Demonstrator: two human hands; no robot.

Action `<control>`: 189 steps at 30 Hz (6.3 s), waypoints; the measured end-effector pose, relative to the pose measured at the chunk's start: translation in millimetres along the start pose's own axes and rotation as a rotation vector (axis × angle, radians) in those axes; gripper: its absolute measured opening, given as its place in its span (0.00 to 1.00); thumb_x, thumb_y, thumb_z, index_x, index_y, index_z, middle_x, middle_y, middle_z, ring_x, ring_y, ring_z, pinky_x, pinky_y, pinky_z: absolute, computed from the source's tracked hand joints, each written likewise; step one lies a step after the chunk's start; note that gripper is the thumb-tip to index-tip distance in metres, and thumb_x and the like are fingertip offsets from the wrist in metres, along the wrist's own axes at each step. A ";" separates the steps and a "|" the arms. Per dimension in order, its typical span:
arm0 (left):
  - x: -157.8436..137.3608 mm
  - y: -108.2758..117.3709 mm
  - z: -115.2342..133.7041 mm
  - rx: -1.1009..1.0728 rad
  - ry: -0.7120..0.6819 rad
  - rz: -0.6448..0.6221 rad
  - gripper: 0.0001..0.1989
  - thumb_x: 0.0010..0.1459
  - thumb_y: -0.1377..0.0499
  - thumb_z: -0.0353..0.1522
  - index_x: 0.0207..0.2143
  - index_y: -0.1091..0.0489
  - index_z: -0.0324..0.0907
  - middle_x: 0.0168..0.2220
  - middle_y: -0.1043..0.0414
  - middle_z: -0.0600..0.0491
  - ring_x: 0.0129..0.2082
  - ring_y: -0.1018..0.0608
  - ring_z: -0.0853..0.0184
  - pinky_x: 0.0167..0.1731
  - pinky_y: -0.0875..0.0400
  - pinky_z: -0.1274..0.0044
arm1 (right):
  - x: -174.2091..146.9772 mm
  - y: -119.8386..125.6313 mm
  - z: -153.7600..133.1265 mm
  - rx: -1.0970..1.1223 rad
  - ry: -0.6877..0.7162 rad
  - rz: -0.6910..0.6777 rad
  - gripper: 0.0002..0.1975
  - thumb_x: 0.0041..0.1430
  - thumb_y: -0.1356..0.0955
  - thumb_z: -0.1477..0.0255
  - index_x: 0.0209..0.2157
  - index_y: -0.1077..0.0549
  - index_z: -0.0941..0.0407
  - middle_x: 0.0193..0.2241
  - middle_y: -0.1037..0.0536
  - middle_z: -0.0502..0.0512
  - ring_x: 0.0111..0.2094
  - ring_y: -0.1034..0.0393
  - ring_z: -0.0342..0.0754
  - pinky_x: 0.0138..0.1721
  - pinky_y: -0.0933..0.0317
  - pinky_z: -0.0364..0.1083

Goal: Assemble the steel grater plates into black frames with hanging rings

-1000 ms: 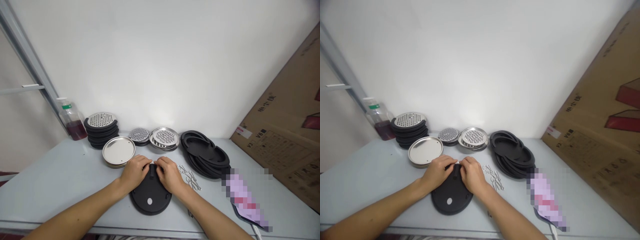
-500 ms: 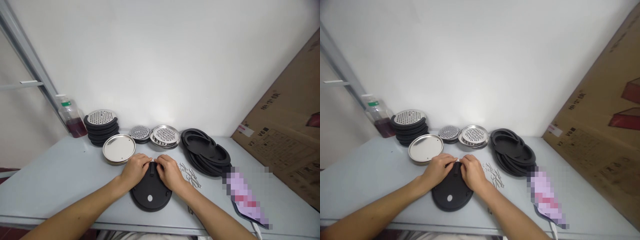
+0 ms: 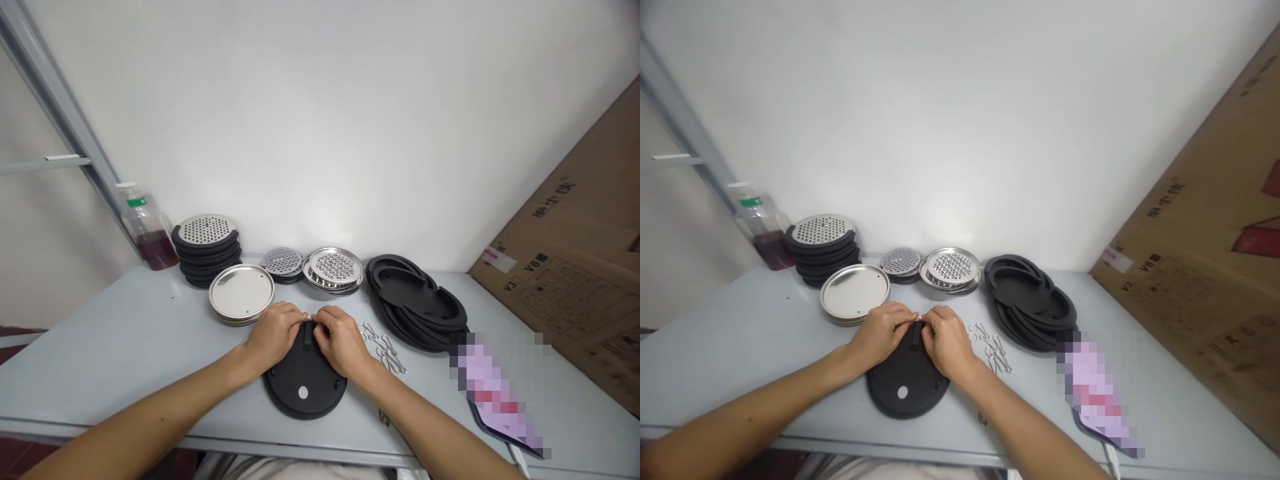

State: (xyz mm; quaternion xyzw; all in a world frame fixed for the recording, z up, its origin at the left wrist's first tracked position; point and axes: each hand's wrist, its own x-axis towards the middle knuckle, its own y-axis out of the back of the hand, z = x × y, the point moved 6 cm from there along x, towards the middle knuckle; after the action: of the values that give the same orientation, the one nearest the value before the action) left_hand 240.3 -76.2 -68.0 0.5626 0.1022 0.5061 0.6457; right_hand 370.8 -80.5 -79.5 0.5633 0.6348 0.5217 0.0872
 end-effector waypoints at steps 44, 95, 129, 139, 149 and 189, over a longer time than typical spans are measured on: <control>0.7 0.0 4.8 -0.113 -0.048 0.043 0.12 0.61 0.43 0.24 0.41 0.22 0.45 0.37 0.20 0.54 0.36 0.22 0.65 0.40 0.28 0.72 | -3.8 0.1 5.4 -0.107 -0.099 0.049 0.08 0.53 0.36 0.82 0.28 0.28 0.55 0.29 0.26 0.53 0.33 0.33 0.49 0.35 0.42 0.44; 18.7 19.9 25.4 -0.475 0.120 0.076 0.10 0.62 0.44 0.33 0.32 0.24 0.44 0.33 0.22 0.54 0.35 0.24 0.66 0.38 0.33 0.76 | 5.0 39.3 12.3 0.798 -0.286 0.206 0.09 0.51 0.26 0.68 0.36 0.21 0.54 0.37 0.22 0.54 0.40 0.28 0.50 0.45 0.35 0.49; 31.8 -18.1 -9.9 -1.534 0.624 -0.148 0.15 0.56 0.39 0.44 0.33 0.28 0.40 0.38 0.25 0.49 0.38 0.23 0.65 0.40 0.28 0.74 | -5.5 8.9 5.9 1.334 -0.525 -0.458 0.22 0.48 0.24 0.63 0.44 0.25 0.59 0.34 0.20 0.55 0.37 0.26 0.48 0.41 0.37 0.45; 33.4 0.5 -22.1 -1.016 0.590 -0.059 0.12 0.54 0.39 0.37 0.34 0.21 0.38 0.23 0.32 0.55 0.24 0.32 0.71 0.25 0.39 0.80 | -7.9 11.3 5.3 1.203 -0.527 -0.460 0.22 0.48 0.25 0.63 0.44 0.24 0.57 0.36 0.20 0.56 0.39 0.25 0.52 0.45 0.35 0.52; 37.7 -4.6 -21.1 -1.079 0.704 -0.072 0.08 0.48 0.38 0.30 0.32 0.23 0.39 0.24 0.30 0.56 0.22 0.31 0.74 0.26 0.36 0.80 | -8.5 4.2 -4.8 1.311 -0.528 -0.511 0.22 0.49 0.27 0.70 0.48 0.25 0.54 0.39 0.20 0.54 0.41 0.26 0.50 0.47 0.36 0.49; 0.5 -0.5 -2.0 -1.148 0.725 -0.038 0.23 0.53 0.40 0.50 0.33 0.22 0.38 0.28 0.22 0.48 0.31 0.23 0.59 0.33 0.32 0.73 | -4.1 12.2 28.0 1.306 -0.733 -0.087 0.21 0.56 0.31 0.55 0.41 0.20 0.56 0.34 0.18 0.56 0.34 0.25 0.50 0.40 0.38 0.47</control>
State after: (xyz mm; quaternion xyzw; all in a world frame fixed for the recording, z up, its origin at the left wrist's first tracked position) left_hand 239.4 -74.5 -68.9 -0.0764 0.0374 0.6254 0.7756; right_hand 399.4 -70.2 -84.5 0.6124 0.7673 -0.1864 -0.0383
